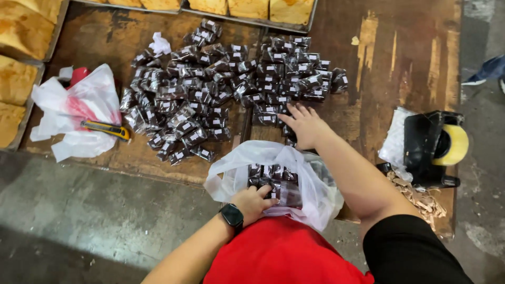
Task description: Bagging small packaged snacks or candies into a plastic bag at a bakery station.
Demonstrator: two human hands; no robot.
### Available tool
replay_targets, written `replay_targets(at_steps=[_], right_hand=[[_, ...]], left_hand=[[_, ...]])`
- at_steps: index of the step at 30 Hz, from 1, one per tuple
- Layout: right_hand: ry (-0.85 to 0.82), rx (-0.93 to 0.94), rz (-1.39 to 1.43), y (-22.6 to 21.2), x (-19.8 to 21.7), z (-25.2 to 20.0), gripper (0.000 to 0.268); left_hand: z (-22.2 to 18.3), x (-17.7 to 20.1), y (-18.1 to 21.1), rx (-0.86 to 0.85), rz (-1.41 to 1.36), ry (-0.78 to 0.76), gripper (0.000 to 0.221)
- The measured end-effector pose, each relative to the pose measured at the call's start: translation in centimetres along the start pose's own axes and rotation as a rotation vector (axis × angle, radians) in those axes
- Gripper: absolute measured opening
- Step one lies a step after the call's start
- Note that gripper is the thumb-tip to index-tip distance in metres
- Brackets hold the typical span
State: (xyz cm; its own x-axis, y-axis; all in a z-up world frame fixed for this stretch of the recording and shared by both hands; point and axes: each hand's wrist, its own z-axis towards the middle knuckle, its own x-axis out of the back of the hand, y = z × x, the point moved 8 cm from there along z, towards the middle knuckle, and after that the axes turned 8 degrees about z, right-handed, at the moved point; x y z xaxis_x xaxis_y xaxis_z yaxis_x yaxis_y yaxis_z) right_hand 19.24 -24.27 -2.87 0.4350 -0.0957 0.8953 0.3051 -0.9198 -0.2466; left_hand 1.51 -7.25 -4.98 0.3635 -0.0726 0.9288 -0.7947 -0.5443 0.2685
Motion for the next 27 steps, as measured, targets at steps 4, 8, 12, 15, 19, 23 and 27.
replay_targets(at_steps=[4,8,12,15,19,23,27], right_hand=[[-0.068,-0.034,0.014,0.0,1.2,-0.9,0.116],[0.069,-0.025,-0.049,2.1,0.5,-2.2,0.103],[0.214,-0.121,0.022,5.0,0.2,-3.6,0.074],[0.222,-0.179,0.012,4.5,0.8,-3.7,0.083],[0.270,-0.073,-0.070,3.3,1.6,-2.3,0.090],[0.016,-0.270,-0.006,6.4,-0.4,-3.0,0.080],[0.501,-0.341,0.493,12.1,-1.2,-6.0,0.057]], left_hand=[[0.0,0.0,0.0,0.016,-0.011,0.007,0.041],[0.1,0.0,-0.2,0.020,-0.011,-0.005,0.042],[-0.1,0.6,0.2,0.025,-0.002,-0.030,0.047],[-0.2,1.5,0.5,0.037,0.014,-0.056,0.048],[0.1,1.1,0.5,0.069,-0.023,-0.056,0.044],[0.2,1.1,0.4,0.088,-0.053,-0.048,0.044],[0.1,2.0,0.5,0.055,-0.061,-0.058,0.048]])
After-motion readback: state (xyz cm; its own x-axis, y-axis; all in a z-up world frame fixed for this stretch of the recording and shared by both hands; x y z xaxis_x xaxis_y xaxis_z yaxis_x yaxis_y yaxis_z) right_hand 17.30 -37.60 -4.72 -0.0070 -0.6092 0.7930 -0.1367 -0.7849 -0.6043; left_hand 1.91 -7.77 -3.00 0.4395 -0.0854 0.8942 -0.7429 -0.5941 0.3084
